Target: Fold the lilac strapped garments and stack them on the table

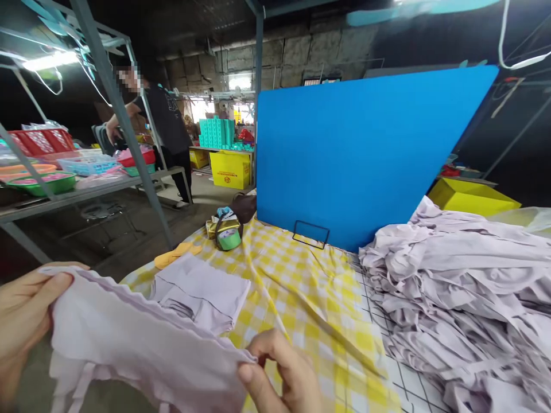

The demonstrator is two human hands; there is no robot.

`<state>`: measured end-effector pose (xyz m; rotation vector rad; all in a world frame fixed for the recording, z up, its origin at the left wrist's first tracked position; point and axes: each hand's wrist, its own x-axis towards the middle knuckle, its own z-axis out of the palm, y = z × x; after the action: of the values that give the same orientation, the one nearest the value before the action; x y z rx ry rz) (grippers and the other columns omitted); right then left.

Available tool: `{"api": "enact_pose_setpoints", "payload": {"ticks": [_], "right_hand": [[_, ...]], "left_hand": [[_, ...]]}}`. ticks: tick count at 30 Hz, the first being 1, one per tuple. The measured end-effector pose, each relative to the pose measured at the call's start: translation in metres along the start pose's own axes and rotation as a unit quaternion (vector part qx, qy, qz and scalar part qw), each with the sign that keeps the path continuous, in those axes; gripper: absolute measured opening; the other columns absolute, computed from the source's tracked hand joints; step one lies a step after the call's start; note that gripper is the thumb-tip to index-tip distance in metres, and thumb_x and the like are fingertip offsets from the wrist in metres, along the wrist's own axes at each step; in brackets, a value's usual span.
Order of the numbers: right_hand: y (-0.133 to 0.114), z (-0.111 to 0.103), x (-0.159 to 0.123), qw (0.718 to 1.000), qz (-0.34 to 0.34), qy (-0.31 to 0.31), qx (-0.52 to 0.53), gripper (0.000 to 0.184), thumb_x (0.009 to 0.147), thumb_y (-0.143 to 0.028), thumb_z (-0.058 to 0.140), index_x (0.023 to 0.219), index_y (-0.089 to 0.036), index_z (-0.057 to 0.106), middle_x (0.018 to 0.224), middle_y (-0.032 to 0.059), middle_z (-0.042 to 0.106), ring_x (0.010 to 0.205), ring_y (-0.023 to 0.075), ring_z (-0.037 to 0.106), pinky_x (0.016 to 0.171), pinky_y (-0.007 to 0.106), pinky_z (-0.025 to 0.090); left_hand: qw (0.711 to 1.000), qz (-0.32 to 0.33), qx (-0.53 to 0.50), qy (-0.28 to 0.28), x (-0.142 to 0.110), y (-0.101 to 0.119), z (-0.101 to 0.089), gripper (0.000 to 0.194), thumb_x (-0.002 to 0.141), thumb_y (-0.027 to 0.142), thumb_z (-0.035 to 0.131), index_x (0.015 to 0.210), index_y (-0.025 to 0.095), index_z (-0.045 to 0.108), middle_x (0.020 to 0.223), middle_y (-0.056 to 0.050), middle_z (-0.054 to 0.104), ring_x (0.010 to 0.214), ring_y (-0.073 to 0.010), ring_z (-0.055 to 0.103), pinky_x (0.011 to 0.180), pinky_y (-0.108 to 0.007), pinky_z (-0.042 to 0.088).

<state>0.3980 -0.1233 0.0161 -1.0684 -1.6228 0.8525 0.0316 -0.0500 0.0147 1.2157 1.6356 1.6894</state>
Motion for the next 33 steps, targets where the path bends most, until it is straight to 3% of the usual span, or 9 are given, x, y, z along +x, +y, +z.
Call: {"api": "enact_pose_setpoints", "payload": {"ticks": [3, 5, 7, 10, 13, 18, 23, 33], "right_hand": [[0.04, 0.04, 0.03, 0.996, 0.059, -0.011, 0.064, 0.023, 0.083, -0.041, 0.051, 0.072, -0.02, 0.05, 0.062, -0.0013, 0.051, 0.056, 0.0117, 0.05, 0.051, 0.021, 0.041], [0.077, 0.063, 0.054, 0.99, 0.101, 0.001, 0.099, 0.026, 0.08, -0.044, 0.051, 0.071, -0.021, 0.046, 0.058, -0.0031, 0.047, 0.053, 0.0118, 0.049, 0.05, 0.022, 0.041], [0.115, 0.079, 0.077, 0.989, 0.131, 0.027, 0.065, 0.025, 0.076, -0.043, 0.051, 0.067, -0.021, 0.044, 0.054, -0.0042, 0.045, 0.049, 0.012, 0.048, 0.049, 0.023, 0.04], [0.162, 0.089, 0.102, 0.985, 0.162, 0.055, -0.012, 0.023, 0.07, -0.041, 0.051, 0.061, -0.022, 0.042, 0.048, -0.0048, 0.044, 0.046, 0.0127, 0.045, 0.047, 0.024, 0.037], [0.187, 0.085, 0.113, 0.98, 0.176, 0.076, -0.047, 0.022, 0.068, -0.042, 0.05, 0.059, -0.022, 0.043, 0.048, -0.0045, 0.044, 0.046, 0.013, 0.043, 0.047, 0.025, 0.033], [0.201, 0.078, 0.12, 0.974, 0.186, 0.09, -0.089, 0.025, 0.067, -0.045, 0.048, 0.06, -0.021, 0.045, 0.052, -0.0036, 0.045, 0.05, 0.0138, 0.042, 0.05, 0.026, 0.031], [0.204, 0.081, 0.122, 0.967, 0.198, 0.098, -0.127, 0.023, 0.065, -0.042, 0.048, 0.057, -0.022, 0.042, 0.051, -0.0042, 0.044, 0.051, 0.0141, 0.041, 0.051, 0.026, 0.029], [0.197, 0.084, 0.123, 0.963, 0.203, 0.083, -0.158, 0.016, 0.073, -0.033, 0.047, 0.062, -0.021, 0.047, 0.058, 0.0001, 0.053, 0.057, 0.0162, 0.047, 0.056, 0.027, 0.033]], "left_hand": [[0.996, -0.005, 0.073, -0.05, 0.031, -0.024, 0.005, 0.033, 0.059, 0.048, 0.068, 0.076, 0.02, 0.064, 0.075, -0.001, 0.065, 0.068, -0.0176, 0.057, 0.056, -0.024, 0.046], [0.987, 0.0, 0.122, -0.103, 0.051, -0.049, 0.024, 0.036, 0.063, 0.049, 0.062, 0.076, 0.016, 0.063, 0.071, -0.001, 0.064, 0.063, -0.0165, 0.055, 0.054, -0.023, 0.044], [0.975, 0.019, 0.153, -0.158, 0.069, -0.077, 0.048, 0.038, 0.066, 0.052, 0.054, 0.072, 0.014, 0.061, 0.065, -0.001, 0.061, 0.059, -0.0153, 0.053, 0.051, -0.022, 0.041], [0.953, 0.046, 0.207, -0.214, 0.09, -0.113, 0.081, 0.039, 0.069, 0.052, 0.045, 0.066, 0.014, 0.056, 0.059, 0.001, 0.055, 0.055, -0.0139, 0.049, 0.05, -0.022, 0.037], [0.931, 0.062, 0.278, -0.229, 0.106, -0.134, 0.101, 0.036, 0.072, 0.048, 0.039, 0.059, 0.016, 0.05, 0.052, 0.003, 0.047, 0.051, -0.0121, 0.043, 0.047, -0.021, 0.031], [0.91, 0.051, 0.334, -0.239, 0.123, -0.146, 0.114, 0.03, 0.071, 0.041, 0.043, 0.055, 0.017, 0.046, 0.048, 0.004, 0.04, 0.052, -0.0121, 0.041, 0.049, -0.021, 0.025], [0.887, 0.058, 0.374, -0.264, 0.121, -0.15, 0.122, 0.029, 0.074, 0.037, 0.043, 0.052, 0.017, 0.043, 0.048, 0.004, 0.041, 0.052, -0.0121, 0.042, 0.052, -0.022, 0.025], [0.856, 0.056, 0.457, -0.237, 0.119, -0.145, 0.121, 0.026, 0.075, 0.038, 0.048, 0.064, 0.018, 0.057, 0.067, -0.005, 0.063, 0.067, -0.0183, 0.056, 0.055, -0.022, 0.029]]}}
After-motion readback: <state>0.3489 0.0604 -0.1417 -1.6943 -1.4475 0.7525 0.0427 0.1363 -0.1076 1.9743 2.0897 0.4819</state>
